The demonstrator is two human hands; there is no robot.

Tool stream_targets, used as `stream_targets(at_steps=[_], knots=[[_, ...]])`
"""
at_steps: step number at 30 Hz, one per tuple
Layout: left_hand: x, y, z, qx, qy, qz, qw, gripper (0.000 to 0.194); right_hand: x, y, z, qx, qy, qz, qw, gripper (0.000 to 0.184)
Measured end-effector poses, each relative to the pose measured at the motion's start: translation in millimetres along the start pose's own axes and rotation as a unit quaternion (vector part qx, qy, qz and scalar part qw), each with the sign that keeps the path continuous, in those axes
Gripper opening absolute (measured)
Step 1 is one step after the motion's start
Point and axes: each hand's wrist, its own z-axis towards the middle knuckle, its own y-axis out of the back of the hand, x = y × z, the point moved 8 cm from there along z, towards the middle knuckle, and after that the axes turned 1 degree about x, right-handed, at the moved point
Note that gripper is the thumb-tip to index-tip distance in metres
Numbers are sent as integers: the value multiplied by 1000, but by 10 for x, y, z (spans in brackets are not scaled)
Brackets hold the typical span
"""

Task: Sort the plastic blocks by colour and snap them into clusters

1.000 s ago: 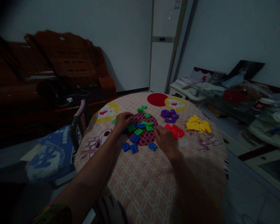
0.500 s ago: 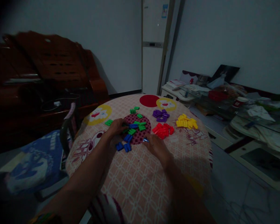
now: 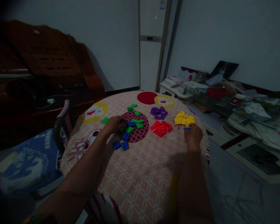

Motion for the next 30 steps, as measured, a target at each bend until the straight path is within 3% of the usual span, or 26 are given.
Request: stream_targets(at_steps=[4,7,10,12,15,19,22,27,30], knots=[[-164,147,-35,-55,-13,-98,994,25,-15,-109,-21,17,7,-57,998,36],[-386,145,-65,-71,-34,-178,981,26,-7,-172,-75,53,6,-68,996,34],[-610,30,-67,-56,-66,-257,963,26,55,11,-130,0,-13,-45,999,39],[-697,-38,-61,-51,-80,-289,953,25,237,212,-194,-71,3,8,997,42],[-727,-87,-59,-50,-87,-303,948,24,757,376,-386,-114,108,155,975,31],[-682,-133,-66,-28,-74,-259,963,22,1484,197,-799,-9,236,308,921,23],[-686,-184,-78,9,-79,-226,971,21,1802,-51,-1093,90,279,335,896,19],[-648,-140,-118,71,-89,-283,952,31,1914,-303,-1270,185,282,326,883,17],[-470,-22,-136,62,-57,-171,982,15,1879,-349,-1248,204,261,334,883,17]])
